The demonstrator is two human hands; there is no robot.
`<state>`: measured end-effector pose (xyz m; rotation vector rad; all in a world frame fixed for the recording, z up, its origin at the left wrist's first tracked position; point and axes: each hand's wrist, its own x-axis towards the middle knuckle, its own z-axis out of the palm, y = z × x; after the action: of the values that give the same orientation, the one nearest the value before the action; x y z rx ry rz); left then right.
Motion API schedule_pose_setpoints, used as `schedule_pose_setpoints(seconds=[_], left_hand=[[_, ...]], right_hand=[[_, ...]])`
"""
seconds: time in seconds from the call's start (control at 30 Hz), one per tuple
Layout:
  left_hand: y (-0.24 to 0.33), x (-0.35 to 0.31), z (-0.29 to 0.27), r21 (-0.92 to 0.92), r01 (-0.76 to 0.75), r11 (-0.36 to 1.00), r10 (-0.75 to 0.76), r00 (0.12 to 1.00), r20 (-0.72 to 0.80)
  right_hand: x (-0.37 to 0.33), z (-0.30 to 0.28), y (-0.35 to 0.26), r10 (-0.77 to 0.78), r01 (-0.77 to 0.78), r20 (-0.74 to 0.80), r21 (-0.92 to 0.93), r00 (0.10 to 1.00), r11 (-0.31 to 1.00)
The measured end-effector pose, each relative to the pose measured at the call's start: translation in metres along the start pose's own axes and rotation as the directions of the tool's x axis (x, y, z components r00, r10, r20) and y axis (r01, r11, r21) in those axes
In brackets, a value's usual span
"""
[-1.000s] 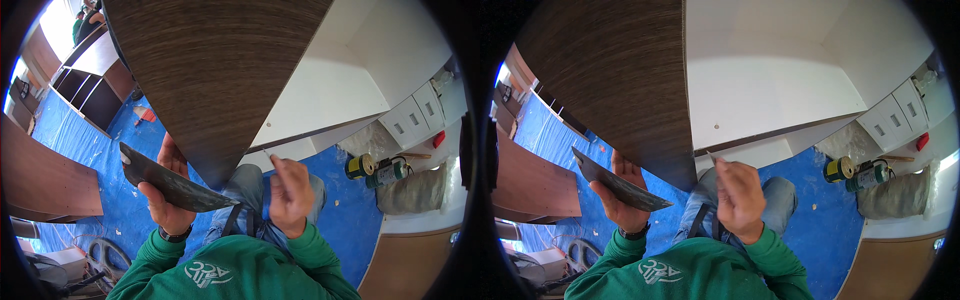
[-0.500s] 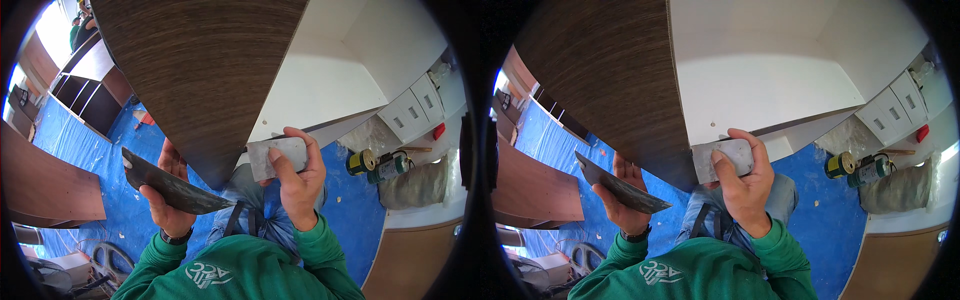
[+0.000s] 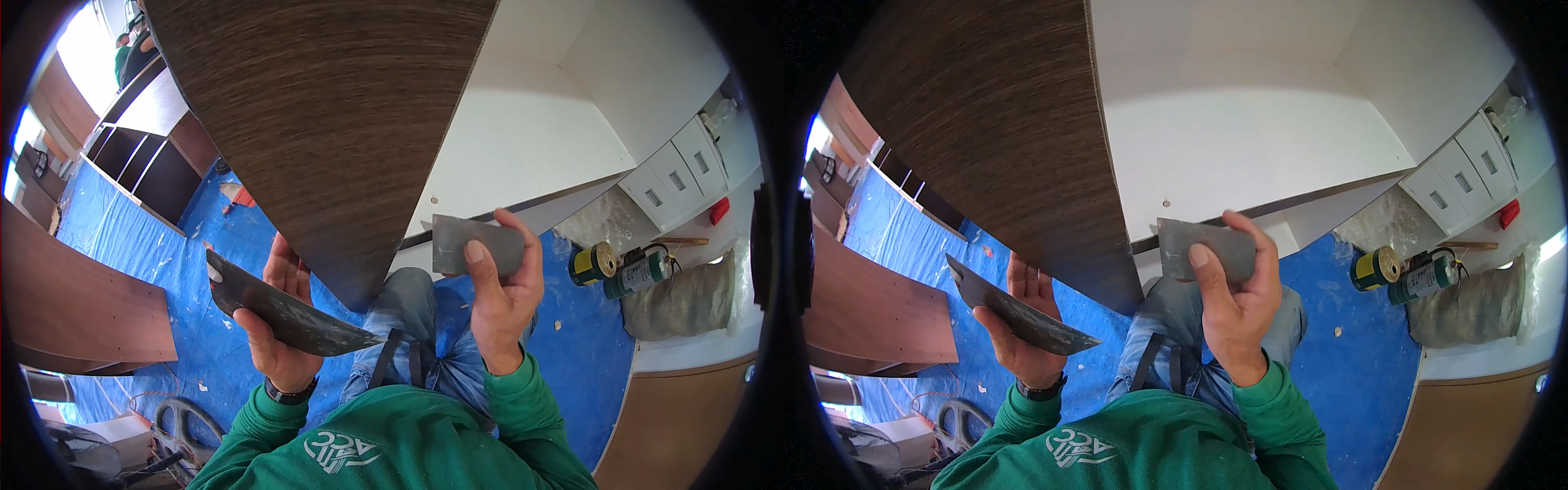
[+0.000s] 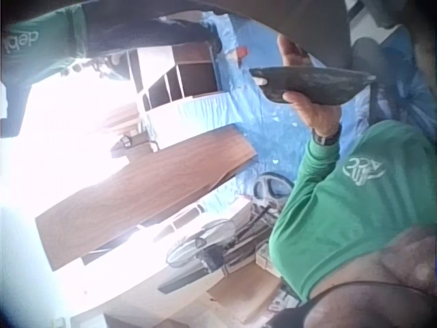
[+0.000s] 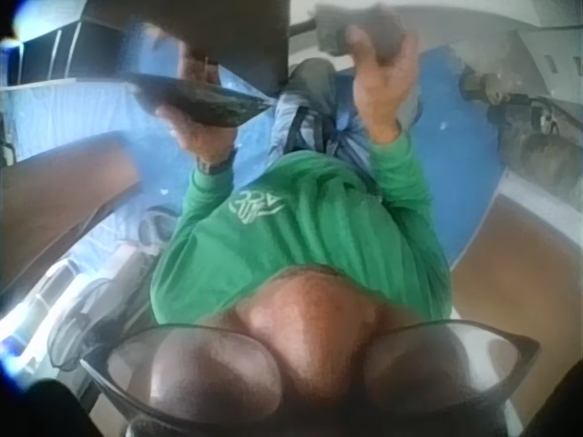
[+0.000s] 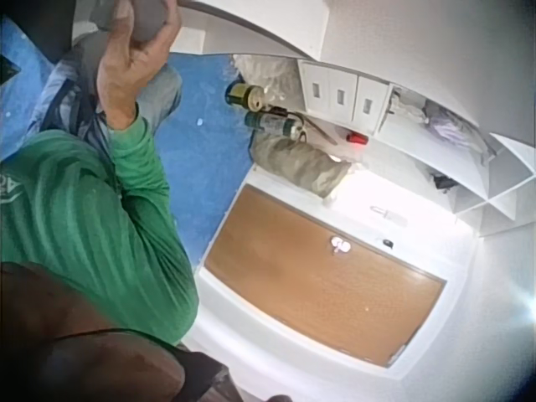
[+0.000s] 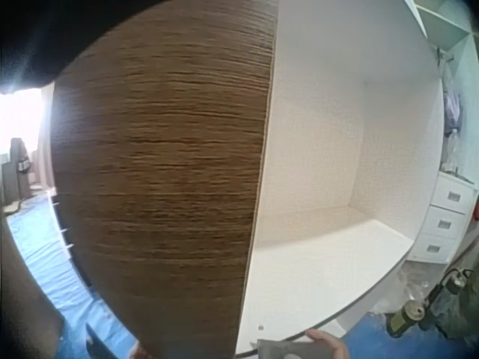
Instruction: The person rubs a small block against the edges and corners of a white and wood-grain cabinet, then applies a substance from a small container to the corner of the furniture.
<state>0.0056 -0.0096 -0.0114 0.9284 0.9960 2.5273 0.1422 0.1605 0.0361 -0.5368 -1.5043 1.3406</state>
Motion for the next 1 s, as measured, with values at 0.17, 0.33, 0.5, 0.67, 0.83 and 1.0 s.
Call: schedule_pose_setpoints(seconds=[0.17,0.33,0.5,0.67,0.83,1.0], left_hand=[[0.000,-0.001,0.000,0.028,0.002,1.000,-0.002,1.000,-0.002],[-0.004,-0.002,-0.006,0.004,-0.001,1.000,0.001,1.000,0.013],[-0.004,-0.002,-0.008,-0.008,0.004,1.000,-0.004,1.000,0.020],[-0.004,-0.002,-0.009,0.004,0.016,1.000,-0.016,1.000,0.007],[-0.002,0.000,-0.008,0.014,0.027,1.000,-0.027,0.999,0.019],[-0.003,0.001,-0.010,-0.004,0.026,1.000,-0.026,0.999,0.029]], right_hand=[[-0.017,-0.014,0.017,-0.360,0.427,0.255,-0.296,0.897,0.854],[-0.019,-0.004,0.025,-0.511,0.598,0.320,-0.318,0.798,0.735],[-0.019,0.000,0.027,-0.561,0.665,0.356,-0.374,0.747,0.647],[-0.022,0.003,0.033,-0.591,0.696,0.368,-0.394,0.718,0.600],[-0.029,0.012,0.036,-0.583,0.711,0.413,-0.481,0.699,0.512],[-0.034,0.015,0.047,-0.597,0.730,0.433,-0.508,0.675,0.457]])
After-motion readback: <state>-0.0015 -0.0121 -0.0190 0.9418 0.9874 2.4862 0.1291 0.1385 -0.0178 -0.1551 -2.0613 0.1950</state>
